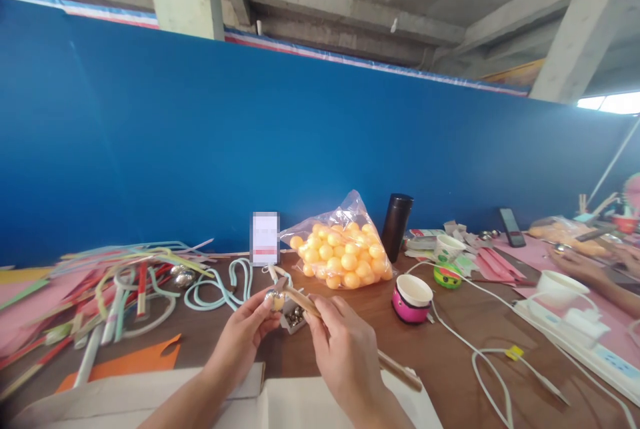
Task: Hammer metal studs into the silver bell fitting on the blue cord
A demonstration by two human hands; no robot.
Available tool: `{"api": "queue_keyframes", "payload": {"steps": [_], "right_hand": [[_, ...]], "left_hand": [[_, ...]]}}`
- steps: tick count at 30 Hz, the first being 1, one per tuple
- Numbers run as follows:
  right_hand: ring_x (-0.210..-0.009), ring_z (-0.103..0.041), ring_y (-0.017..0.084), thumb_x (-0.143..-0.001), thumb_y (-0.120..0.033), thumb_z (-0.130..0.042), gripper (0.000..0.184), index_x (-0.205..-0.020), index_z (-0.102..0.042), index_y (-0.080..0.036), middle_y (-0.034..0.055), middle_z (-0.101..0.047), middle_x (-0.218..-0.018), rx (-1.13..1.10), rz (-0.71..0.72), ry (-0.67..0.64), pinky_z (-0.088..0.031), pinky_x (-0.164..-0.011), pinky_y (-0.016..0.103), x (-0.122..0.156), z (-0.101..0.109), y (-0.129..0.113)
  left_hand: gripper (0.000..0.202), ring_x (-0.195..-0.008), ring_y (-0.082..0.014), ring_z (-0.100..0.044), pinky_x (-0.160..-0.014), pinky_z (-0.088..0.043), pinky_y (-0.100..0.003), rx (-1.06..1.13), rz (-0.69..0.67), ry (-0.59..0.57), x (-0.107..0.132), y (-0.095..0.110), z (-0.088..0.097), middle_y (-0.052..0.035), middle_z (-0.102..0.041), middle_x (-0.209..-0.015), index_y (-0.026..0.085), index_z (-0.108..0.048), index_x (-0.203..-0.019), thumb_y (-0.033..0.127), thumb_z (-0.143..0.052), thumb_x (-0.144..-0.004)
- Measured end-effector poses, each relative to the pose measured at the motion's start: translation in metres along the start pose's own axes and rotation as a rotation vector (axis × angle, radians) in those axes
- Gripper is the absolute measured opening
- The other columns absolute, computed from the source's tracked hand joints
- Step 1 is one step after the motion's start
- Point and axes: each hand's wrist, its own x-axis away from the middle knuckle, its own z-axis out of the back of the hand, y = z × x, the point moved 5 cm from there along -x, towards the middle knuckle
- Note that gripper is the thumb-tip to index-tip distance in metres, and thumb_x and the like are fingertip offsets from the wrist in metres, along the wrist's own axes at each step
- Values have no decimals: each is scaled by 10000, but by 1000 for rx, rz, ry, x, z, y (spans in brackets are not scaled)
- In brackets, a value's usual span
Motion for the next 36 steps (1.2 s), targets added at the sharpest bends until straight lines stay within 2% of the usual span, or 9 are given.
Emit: {"api": "queue_keyframes", "payload": {"steps": [5, 10, 15, 20, 25, 28, 31, 36], "right_hand": [[-685, -637, 158, -894, -283, -479, 226, -1065, -618, -234, 33, -653, -802, 60, 10, -78, -465, -607, 227, 0, -5, -1], [-743, -644, 164, -906, -290, -461, 254, -1108, -597, -221, 51, -659, -861, 16, -4, -32, -473, -654, 231, 0, -3, 2], [-719, -637, 166, -906, -289, -457, 242, -1089, -606, -234, 41, -653, -824, 34, 2, -96, -465, -627, 232, 0, -6, 3], [-730, -644, 167, -903, -306, -467, 245, -1098, -600, -238, 37, -652, -847, 37, -30, -75, -461, -633, 239, 1, -5, 4], [-721, -648, 164, -903, -301, -462, 250, -1093, -607, -230, 39, -663, -832, 51, -3, -80, -470, -621, 227, -1, -4, 1], [-721, -658, 156, -890, -293, -478, 243, -1078, -617, -229, 36, -673, -844, 56, 8, -43, -477, -614, 212, -1, -2, 0], [-695, -660, 158, -882, -294, -489, 223, -1046, -630, -238, 28, -673, -820, 72, -2, -59, -476, -584, 213, -1, -4, 2], [-739, -656, 169, -897, -300, -472, 248, -1088, -613, -227, 49, -672, -860, 21, -22, -37, -489, -643, 231, 0, -4, 4]], "left_hand": [[419, -683, -112, -604, -672, -510, -236, 16, 3, 13, -1, 0, 1, -62, -671, -866, 162, -678, -1034, 371, -735, -676], [391, -680, -115, -604, -662, -507, -235, -1, 5, 8, -1, 1, -1, -50, -667, -827, 162, -682, -1019, 364, -725, -687], [412, -657, -115, -602, -645, -510, -242, -4, 10, 26, -1, 1, -1, -60, -677, -845, 159, -691, -1003, 369, -748, -653], [402, -652, -110, -593, -627, -510, -233, -23, -1, 35, 0, 3, -2, -55, -663, -844, 158, -695, -990, 374, -745, -656], [391, -667, -112, -590, -639, -510, -234, -36, -1, 23, 1, 3, -3, -60, -656, -878, 157, -685, -1011, 373, -722, -687], [411, -669, -118, -594, -650, -509, -244, -36, 3, 26, 1, 2, -3, -60, -662, -868, 162, -686, -1016, 383, -731, -672], [421, -668, -119, -598, -649, -508, -249, -35, -1, 32, 0, 2, -2, -64, -670, -875, 168, -693, -1004, 398, -738, -655], [419, -674, -119, -595, -653, -510, -248, -30, -7, 23, 0, 2, -1, -57, -663, -858, 167, -692, -1010, 396, -733, -662]]}}
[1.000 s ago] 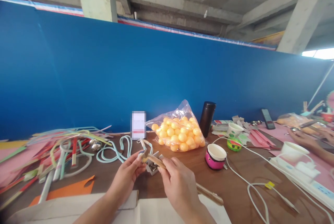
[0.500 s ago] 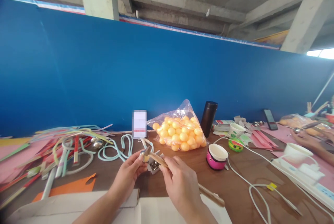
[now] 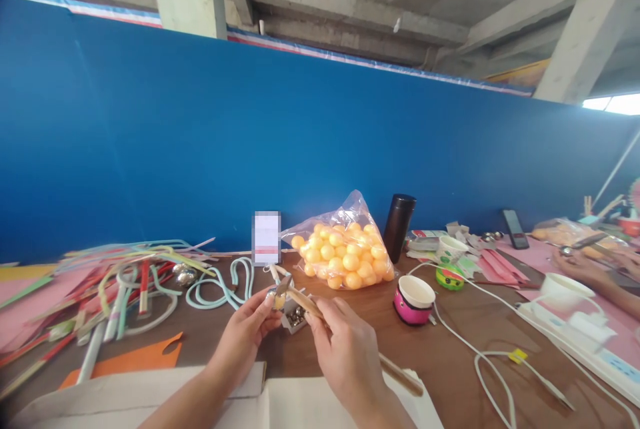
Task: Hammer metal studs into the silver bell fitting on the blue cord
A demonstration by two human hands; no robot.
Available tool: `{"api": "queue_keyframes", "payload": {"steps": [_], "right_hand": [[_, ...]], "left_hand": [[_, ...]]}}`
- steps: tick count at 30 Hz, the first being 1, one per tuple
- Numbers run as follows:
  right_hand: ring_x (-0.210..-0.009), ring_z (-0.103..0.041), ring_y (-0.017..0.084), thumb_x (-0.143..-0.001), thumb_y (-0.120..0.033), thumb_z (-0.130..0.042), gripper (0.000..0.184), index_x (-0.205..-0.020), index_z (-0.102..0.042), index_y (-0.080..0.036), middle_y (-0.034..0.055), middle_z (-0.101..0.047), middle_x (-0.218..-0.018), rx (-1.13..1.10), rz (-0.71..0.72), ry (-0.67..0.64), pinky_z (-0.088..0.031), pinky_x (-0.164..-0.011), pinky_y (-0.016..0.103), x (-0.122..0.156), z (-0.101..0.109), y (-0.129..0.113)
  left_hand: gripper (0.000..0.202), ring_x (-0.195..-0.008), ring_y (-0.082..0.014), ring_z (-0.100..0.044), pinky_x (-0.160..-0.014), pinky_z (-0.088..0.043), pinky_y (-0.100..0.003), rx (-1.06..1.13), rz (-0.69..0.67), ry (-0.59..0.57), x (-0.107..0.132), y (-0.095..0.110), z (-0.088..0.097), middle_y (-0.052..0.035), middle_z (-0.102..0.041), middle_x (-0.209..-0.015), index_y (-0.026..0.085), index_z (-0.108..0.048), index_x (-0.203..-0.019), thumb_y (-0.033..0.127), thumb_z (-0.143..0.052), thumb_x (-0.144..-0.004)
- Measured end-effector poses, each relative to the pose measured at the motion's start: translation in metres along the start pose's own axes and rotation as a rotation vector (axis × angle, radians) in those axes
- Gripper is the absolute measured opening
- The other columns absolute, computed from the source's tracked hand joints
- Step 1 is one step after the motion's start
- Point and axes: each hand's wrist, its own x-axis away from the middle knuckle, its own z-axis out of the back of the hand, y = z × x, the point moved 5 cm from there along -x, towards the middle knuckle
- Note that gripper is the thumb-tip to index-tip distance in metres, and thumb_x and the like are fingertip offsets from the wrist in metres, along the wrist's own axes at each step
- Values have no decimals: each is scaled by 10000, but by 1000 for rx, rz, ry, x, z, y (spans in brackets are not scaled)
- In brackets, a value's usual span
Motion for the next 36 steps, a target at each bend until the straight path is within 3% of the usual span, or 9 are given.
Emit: {"api": "queue_keyframes", "payload": {"steps": [4, 9, 13, 27, 31, 36], "right_hand": [[-725, -656, 169, -885, -293, -491, 231, -1067, -622, -238, 40, -673, -854, 1, -7, -28, -489, -616, 227, -1, 0, -1], [-802, -652, 179, -896, -304, -484, 240, -1081, -613, -223, 73, -670, -972, -141, -47, 65, -507, -743, 256, -2, 9, 1], [-836, -648, 184, -896, -301, -483, 251, -1102, -608, -233, 67, -666, -990, -171, -60, 64, -505, -781, 265, -2, 11, 2], [-752, -640, 173, -896, -274, -478, 257, -1114, -611, -240, 57, -661, -895, -88, -3, -22, -502, -666, 242, 1, -1, -3], [-828, -641, 179, -900, -273, -474, 257, -1119, -603, -238, 67, -659, -962, -155, -12, 23, -505, -730, 247, 0, 3, -2], [-752, -641, 171, -897, -279, -477, 252, -1108, -610, -245, 48, -660, -873, -84, -15, -37, -497, -671, 242, 0, 0, 0]], "left_hand": [[404, -700, -119, -597, -680, -509, -245, 20, 1, -20, 1, -1, 1, -60, -661, -883, 166, -665, -1056, 373, -703, -711], [392, -766, -131, -609, -749, -501, -255, 75, 7, -80, 3, 1, -2, -67, -663, -930, 176, -627, -1121, 337, -662, -765], [413, -802, -139, -614, -807, -485, -272, 111, 18, -120, 4, 3, -4, -73, -665, -953, 181, -602, -1166, 322, -649, -781], [457, -855, -148, -612, -859, -456, -306, 112, -1, -151, 2, 1, -2, -90, -625, -1117, 201, -550, -1240, 297, -631, -801], [442, -852, -155, -610, -857, -458, -317, 94, -10, -154, 2, 0, -2, -98, -633, -1094, 189, -570, -1216, 310, -633, -796], [430, -862, -154, -612, -853, -460, -308, 108, -22, -140, 1, 1, -2, -85, -630, -1110, 207, -581, -1203, 307, -641, -789]]}}
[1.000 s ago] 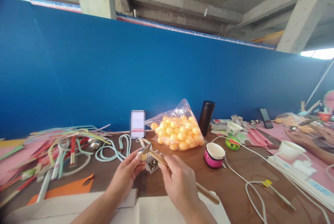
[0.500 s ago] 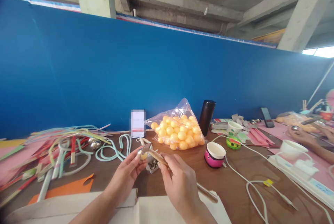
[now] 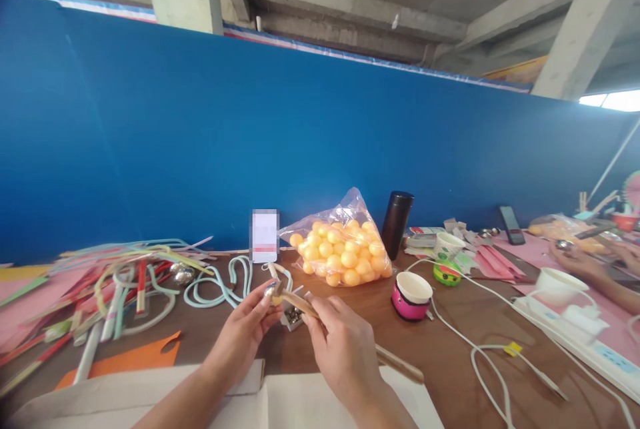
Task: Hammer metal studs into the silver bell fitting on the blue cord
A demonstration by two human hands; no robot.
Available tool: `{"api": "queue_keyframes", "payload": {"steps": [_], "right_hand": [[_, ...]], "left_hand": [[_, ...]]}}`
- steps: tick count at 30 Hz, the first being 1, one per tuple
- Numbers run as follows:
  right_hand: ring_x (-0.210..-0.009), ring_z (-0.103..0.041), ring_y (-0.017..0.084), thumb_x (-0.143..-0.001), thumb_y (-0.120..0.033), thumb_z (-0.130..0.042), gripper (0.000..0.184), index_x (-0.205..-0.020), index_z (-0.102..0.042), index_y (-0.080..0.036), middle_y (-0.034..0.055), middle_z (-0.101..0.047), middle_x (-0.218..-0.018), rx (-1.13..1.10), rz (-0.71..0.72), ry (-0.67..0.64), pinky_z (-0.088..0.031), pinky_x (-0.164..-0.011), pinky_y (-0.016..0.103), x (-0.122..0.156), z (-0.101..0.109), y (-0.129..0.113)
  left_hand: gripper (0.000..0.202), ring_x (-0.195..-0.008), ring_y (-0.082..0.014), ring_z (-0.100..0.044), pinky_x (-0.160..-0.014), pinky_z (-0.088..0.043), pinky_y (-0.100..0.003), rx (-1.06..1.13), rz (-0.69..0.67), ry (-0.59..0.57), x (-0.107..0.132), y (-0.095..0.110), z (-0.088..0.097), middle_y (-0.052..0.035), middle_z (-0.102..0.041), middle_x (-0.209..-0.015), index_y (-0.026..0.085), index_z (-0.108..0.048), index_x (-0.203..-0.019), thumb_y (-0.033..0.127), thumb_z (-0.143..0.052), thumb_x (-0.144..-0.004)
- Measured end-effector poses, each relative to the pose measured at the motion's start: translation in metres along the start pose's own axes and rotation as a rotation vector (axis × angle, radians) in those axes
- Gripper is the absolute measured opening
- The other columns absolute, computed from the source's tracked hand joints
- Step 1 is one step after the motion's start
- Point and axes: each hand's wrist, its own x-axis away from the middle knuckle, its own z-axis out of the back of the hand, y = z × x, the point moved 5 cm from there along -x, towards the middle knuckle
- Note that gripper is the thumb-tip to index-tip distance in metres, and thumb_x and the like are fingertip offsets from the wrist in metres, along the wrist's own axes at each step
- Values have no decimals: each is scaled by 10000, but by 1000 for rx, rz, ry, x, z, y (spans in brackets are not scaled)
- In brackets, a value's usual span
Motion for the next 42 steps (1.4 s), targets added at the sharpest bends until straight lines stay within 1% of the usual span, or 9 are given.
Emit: {"api": "queue_keyframes", "payload": {"steps": [5, 9, 11, 17, 22, 27, 31, 36, 42], "right_hand": [[-801, -642, 169, -895, -277, -487, 252, -1113, -605, -232, 64, -658, -936, -48, 9, 74, -500, -713, 236, 0, 4, 0], [-754, -639, 168, -897, -268, -475, 246, -1098, -613, -238, 52, -659, -867, -14, 21, 10, -505, -684, 239, 0, 1, -2], [-751, -640, 168, -900, -273, -466, 247, -1094, -614, -237, 54, -662, -871, -24, 9, 3, -509, -678, 238, 0, 1, -1], [-795, -648, 169, -889, -296, -496, 239, -1091, -606, -233, 62, -664, -976, -108, -29, 99, -513, -749, 248, -1, 10, 1], [-787, -644, 166, -893, -280, -486, 236, -1085, -615, -233, 57, -666, -925, -102, -3, 66, -509, -721, 239, -1, 6, -2], [-742, -647, 160, -893, -286, -475, 260, -1104, -619, -238, 48, -670, -872, -14, 2, 8, -507, -672, 227, 0, -1, -2], [-780, -653, 160, -892, -296, -479, 266, -1110, -617, -231, 56, -675, -916, -36, -5, 48, -510, -689, 217, 0, 3, -3], [-746, -645, 166, -896, -290, -477, 263, -1112, -616, -239, 48, -673, -868, 0, -1, -6, -509, -672, 233, -1, 0, -2], [-790, -639, 166, -896, -300, -487, 258, -1120, -602, -247, 46, -662, -936, -62, -38, 11, -502, -710, 241, 1, 0, 1]], "left_hand": [[429, -851, -162, -615, -848, -462, -317, -6, 9, -5, -1, -1, 0, -98, -643, -1078, 185, -583, -1197, 312, -638, -791], [435, -841, -154, -617, -837, -468, -307, 5, 4, 8, 0, 0, 0, -94, -639, -1090, 187, -579, -1205, 303, -640, -791], [438, -835, -148, -616, -831, -470, -299, 10, 0, 17, 0, 0, 1, -90, -635, -1101, 193, -573, -1212, 298, -639, -792], [415, -809, -147, -618, -798, -482, -276, 34, 29, 29, 0, -1, 3, -91, -667, -986, 164, -586, -1189, 298, -629, -799], [450, -816, -150, -625, -810, -479, -276, 41, 32, 20, 1, 0, 2, -93, -666, -1006, 174, -561, -1231, 289, -627, -801], [457, -795, -147, -631, -786, -486, -273, 33, 32, 19, 3, 2, -1, -89, -665, -1015, 180, -567, -1225, 288, -644, -788], [423, -774, -143, -632, -758, -493, -263, 24, 35, 39, 3, 2, -1, -83, -675, -974, 175, -604, -1170, 301, -662, -770], [410, -756, -143, -639, -748, -498, -267, 23, 36, 59, 3, 2, -1, -81, -680, -957, 171, -628, -1126, 300, -690, -741], [411, -733, -132, -623, -720, -503, -257, 19, 43, 73, 2, 3, -2, -72, -674, -893, 155, -625, -1122, 298, -690, -743]]}}
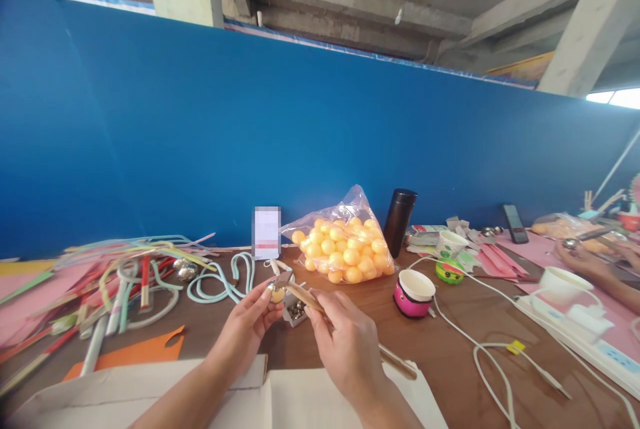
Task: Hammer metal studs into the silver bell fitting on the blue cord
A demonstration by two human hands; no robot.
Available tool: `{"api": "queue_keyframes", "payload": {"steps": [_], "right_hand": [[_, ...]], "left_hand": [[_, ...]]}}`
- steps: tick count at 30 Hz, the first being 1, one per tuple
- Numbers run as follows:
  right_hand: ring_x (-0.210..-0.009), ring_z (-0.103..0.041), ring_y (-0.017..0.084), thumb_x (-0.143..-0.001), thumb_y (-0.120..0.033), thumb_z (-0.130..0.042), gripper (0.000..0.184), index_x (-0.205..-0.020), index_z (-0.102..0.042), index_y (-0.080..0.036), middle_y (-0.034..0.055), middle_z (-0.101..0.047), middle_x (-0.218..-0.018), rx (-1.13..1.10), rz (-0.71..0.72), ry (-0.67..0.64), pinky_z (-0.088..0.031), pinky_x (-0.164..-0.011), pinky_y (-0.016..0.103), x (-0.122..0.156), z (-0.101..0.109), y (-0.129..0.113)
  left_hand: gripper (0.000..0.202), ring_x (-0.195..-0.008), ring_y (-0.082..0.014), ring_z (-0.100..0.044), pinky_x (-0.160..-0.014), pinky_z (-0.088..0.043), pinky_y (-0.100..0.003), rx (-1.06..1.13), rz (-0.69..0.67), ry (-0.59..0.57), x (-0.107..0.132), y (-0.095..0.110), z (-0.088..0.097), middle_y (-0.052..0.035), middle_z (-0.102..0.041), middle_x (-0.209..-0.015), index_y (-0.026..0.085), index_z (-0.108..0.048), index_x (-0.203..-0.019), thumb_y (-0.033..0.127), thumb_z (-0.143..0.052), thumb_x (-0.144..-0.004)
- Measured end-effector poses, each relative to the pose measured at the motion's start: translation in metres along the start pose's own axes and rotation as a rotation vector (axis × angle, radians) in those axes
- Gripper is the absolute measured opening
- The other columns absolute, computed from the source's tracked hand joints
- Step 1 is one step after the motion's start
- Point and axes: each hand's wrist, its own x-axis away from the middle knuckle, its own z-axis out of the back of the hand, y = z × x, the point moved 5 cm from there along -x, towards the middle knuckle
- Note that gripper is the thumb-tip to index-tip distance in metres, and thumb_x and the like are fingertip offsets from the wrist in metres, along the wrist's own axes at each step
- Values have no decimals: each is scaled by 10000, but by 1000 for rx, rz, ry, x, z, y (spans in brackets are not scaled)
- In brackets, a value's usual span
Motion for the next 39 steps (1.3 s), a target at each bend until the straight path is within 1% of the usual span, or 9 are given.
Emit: {"api": "queue_keyframes", "payload": {"steps": [4, 9, 11, 16, 21, 27, 31, 36, 39], "right_hand": [[-764, -639, 172, -895, -293, -483, 251, -1103, -615, -247, 41, -667, -885, 32, -2, -37, -504, -703, 251, -1, -2, -1], [-762, -644, 167, -894, -299, -490, 227, -1061, -625, -225, 66, -673, -916, -66, 11, 61, -509, -702, 239, -3, 6, -3], [-755, -644, 169, -896, -309, -487, 231, -1057, -626, -218, 73, -676, -911, -79, 11, 70, -512, -700, 241, -3, 8, -4], [-769, -645, 166, -897, -311, -482, 234, -1061, -626, -227, 66, -676, -915, -69, 10, 40, -512, -692, 236, -2, 7, -4], [-761, -649, 168, -894, -296, -473, 258, -1094, -625, -235, 55, -681, -894, 15, 22, 6, -514, -681, 239, -2, 1, -2], [-756, -653, 156, -890, -298, -489, 236, -1076, -623, -242, 45, -678, -918, -21, -8, 24, -513, -696, 226, -2, 3, 1], [-731, -654, 155, -885, -291, -497, 240, -1084, -625, -252, 33, -681, -878, 22, 1, -19, -520, -680, 230, -2, -1, 1], [-767, -670, 159, -873, -294, -514, 215, -1038, -644, -245, 40, -696, -920, -16, -2, 72, -531, -705, 225, -3, 3, 0], [-793, -672, 175, -872, -296, -517, 213, -1033, -644, -238, 55, -699, -944, -45, 10, 106, -536, -728, 240, -4, 7, -2]], "left_hand": [[428, -736, -130, -621, -719, -503, -254, -12, -2, 14, 0, 1, 0, -76, -674, -931, 162, -615, -1140, 298, -691, -742], [430, -744, -139, -621, -725, -501, -262, -6, -22, -7, 2, 2, -2, -71, -673, -881, 159, -611, -1142, 324, -679, -751], [428, -743, -143, -621, -724, -501, -266, -2, -27, -13, 3, 3, -3, -69, -672, -875, 162, -619, -1127, 327, -690, -739], [413, -760, -147, -621, -746, -496, -283, -10, -33, -24, 3, 3, -3, -70, -668, -920, 178, -623, -1125, 326, -685, -744], [411, -779, -152, -626, -753, -489, -289, -18, -26, -40, 2, 2, -3, -81, -661, -1013, 192, -633, -1116, 330, -692, -734], [413, -758, -144, -624, -744, -499, -283, -25, -35, -33, 2, 2, -2, -73, -668, -939, 174, -624, -1122, 327, -684, -743], [410, -775, -141, -633, -758, -498, -270, -3, -21, -39, 1, 1, -1, -79, -669, -992, 181, -613, -1140, 311, -676, -756], [440, -782, -153, -645, -769, -509, -281, 63, -11, -46, -1, -1, 2, -90, -683, -969, 176, -592, -1181, 322, -658, -771], [433, -791, -155, -644, -766, -519, -284, 103, -13, -57, -2, -3, 3, -94, -675, -1010, 181, -587, -1191, 324, -640, -786]]}}
